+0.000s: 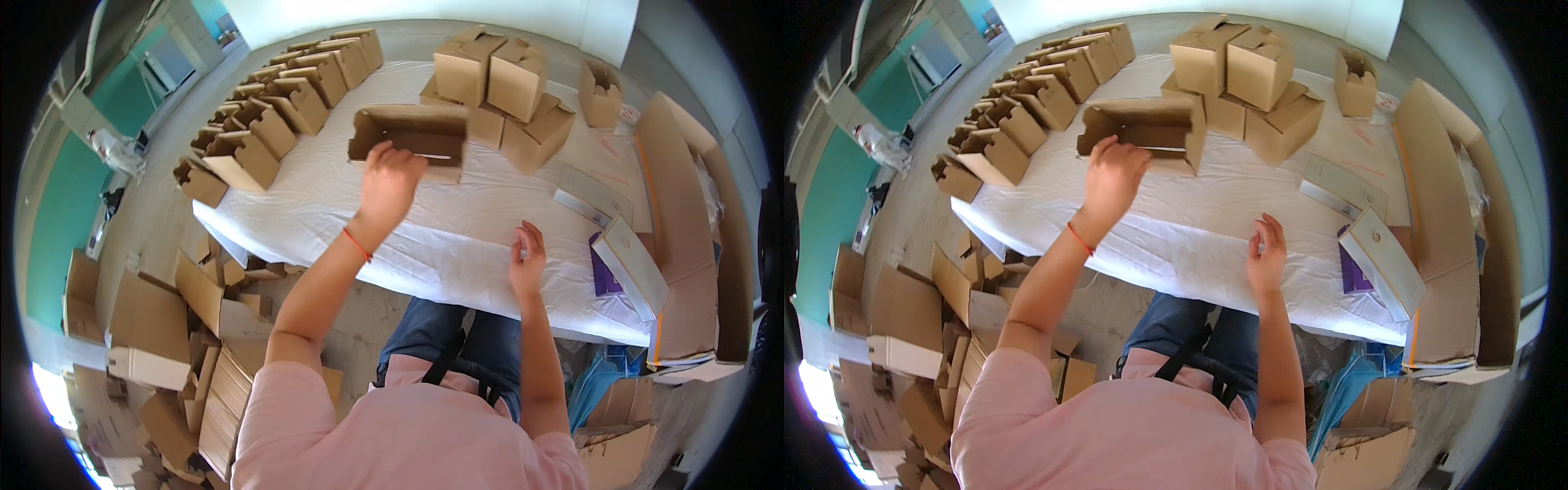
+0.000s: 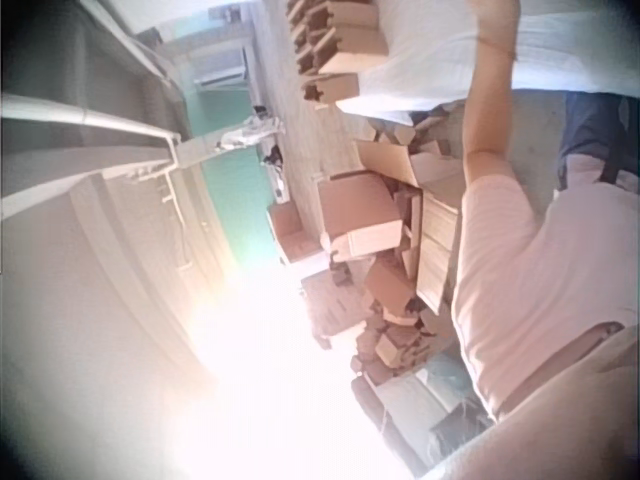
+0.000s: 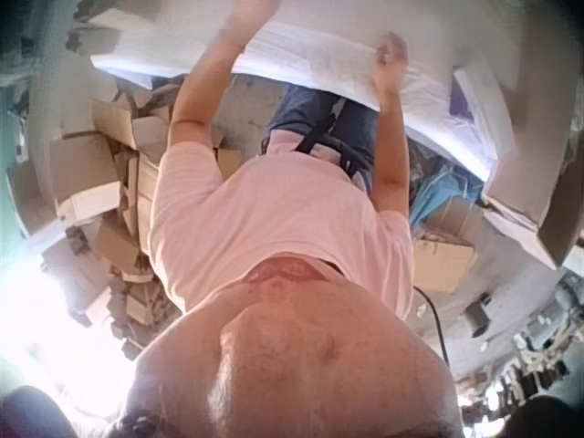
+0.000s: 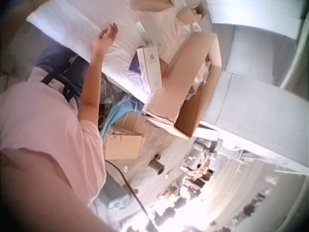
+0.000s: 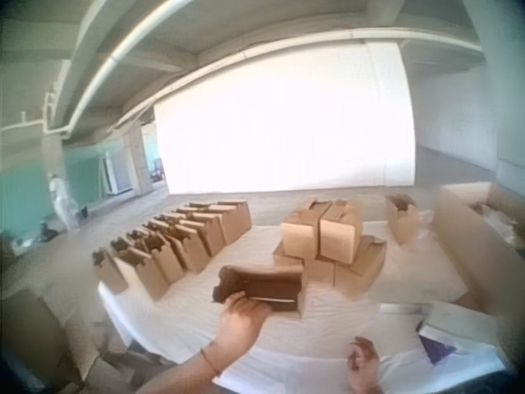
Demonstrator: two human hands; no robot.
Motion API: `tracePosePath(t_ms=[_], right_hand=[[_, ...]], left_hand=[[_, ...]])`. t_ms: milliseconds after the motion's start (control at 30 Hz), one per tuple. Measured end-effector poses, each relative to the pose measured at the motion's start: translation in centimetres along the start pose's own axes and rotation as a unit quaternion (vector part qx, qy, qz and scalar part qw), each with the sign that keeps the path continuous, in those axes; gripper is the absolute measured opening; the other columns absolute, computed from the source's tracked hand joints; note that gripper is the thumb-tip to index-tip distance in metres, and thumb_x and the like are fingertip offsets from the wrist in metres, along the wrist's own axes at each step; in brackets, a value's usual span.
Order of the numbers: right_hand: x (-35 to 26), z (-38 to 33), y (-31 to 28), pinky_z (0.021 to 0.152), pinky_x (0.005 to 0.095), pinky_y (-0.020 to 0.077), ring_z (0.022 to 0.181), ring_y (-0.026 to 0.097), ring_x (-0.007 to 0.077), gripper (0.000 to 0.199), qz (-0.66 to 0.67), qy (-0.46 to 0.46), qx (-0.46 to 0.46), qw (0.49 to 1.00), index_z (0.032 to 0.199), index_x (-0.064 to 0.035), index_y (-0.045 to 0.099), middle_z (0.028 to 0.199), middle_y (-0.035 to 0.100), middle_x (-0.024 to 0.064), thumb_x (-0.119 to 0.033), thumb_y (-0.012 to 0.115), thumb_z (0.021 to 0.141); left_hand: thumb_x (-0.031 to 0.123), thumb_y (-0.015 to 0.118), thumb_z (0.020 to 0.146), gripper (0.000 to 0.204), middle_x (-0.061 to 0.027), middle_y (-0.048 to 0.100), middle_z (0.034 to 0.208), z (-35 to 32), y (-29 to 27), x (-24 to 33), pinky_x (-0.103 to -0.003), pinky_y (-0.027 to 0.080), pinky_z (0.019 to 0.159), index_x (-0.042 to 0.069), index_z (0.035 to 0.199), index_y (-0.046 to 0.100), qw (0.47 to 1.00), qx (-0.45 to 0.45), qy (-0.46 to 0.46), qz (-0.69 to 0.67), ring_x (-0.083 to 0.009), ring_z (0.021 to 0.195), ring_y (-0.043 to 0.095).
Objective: The person folds small cardboard boxes by hand, secures the bottom flaps, and places them in stacks on a table. The person then picks up unfolded flat boxes from the floor and folds them one by one.
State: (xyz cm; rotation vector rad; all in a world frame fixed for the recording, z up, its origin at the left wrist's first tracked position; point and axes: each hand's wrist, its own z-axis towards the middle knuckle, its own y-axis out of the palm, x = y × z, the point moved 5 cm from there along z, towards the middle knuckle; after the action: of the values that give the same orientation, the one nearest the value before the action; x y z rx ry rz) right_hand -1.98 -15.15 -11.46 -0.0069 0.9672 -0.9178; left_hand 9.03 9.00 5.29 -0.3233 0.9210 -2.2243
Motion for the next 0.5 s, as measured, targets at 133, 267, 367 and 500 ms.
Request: tracePosePath(t_ms=[133, 267, 367, 500], right_hand=[[-0.7, 0.0, 0.3, 0.073, 0.0356, 0.0532, 0.092, 0.063, 0.0305, 0.024, -0.011, -0.017, 0.004, 1.000, 0.105, -0.0043, 0.061, 0.119, 0.060, 0.0154, 0.003, 0.054, 0.083], [-0.7, 0.1, 0.1, 0.073, 0.0359, 0.0533, 0.093, 0.063, 0.0309, 0.023, -0.022, -0.018, 0.013, 0.999, 0.105, -0.0043, 0.061, 0.119, 0.060, 0.0153, 0.002, 0.054, 0.084], [0.2, -0.1, 0.6, 0.078, 0.0371, 0.0526, 0.098, 0.061, 0.0327, 0.024, -0.006, 0.003, 0.004, 1.000, 0.105, -0.0045, 0.061, 0.120, 0.059, 0.0159, 0.003, 0.054, 0.083], [0.2, -0.2, 1.3, 0.088, 0.0386, 0.0489, 0.106, 0.058, 0.0337, 0.025, -0.043, -0.014, -0.017, 0.999, 0.106, -0.0035, 0.061, 0.120, 0.059, 0.0164, 0.003, 0.053, 0.083]], left_hand=[[0.014, 0.064, 0.077, 0.001, -0.0076, 0.063, 0.074, -2.0, 0.0, -8.8, -0.041, 0.046, 0.075, 0.013, 0.077, 0.063, 0.990, 0.003, -0.106, 0.088, -0.0275, 0.074, 0.063], [0.018, 0.064, 0.080, 0.008, -0.0080, 0.066, 0.077, -4.0, -0.4, -16.6, -0.043, 0.046, 0.074, 0.013, 0.085, 0.062, 0.952, -0.058, -0.222, 0.204, -0.0284, 0.076, 0.065], [0.016, 0.061, 0.082, 0.021, -0.0095, 0.066, 0.092, -5.2, -1.2, -20.8, -0.042, 0.044, 0.085, 0.013, 0.102, 0.065, 0.942, -0.049, -0.262, 0.204, -0.0261, 0.091, 0.063], [0.010, 0.065, 0.077, 0.045, -0.0119, 0.059, 0.120, -9.5, -2.3, -21.7, -0.043, 0.038, 0.101, 0.014, 0.121, 0.061, 0.943, 0.016, -0.286, 0.171, -0.0291, 0.114, 0.052]])
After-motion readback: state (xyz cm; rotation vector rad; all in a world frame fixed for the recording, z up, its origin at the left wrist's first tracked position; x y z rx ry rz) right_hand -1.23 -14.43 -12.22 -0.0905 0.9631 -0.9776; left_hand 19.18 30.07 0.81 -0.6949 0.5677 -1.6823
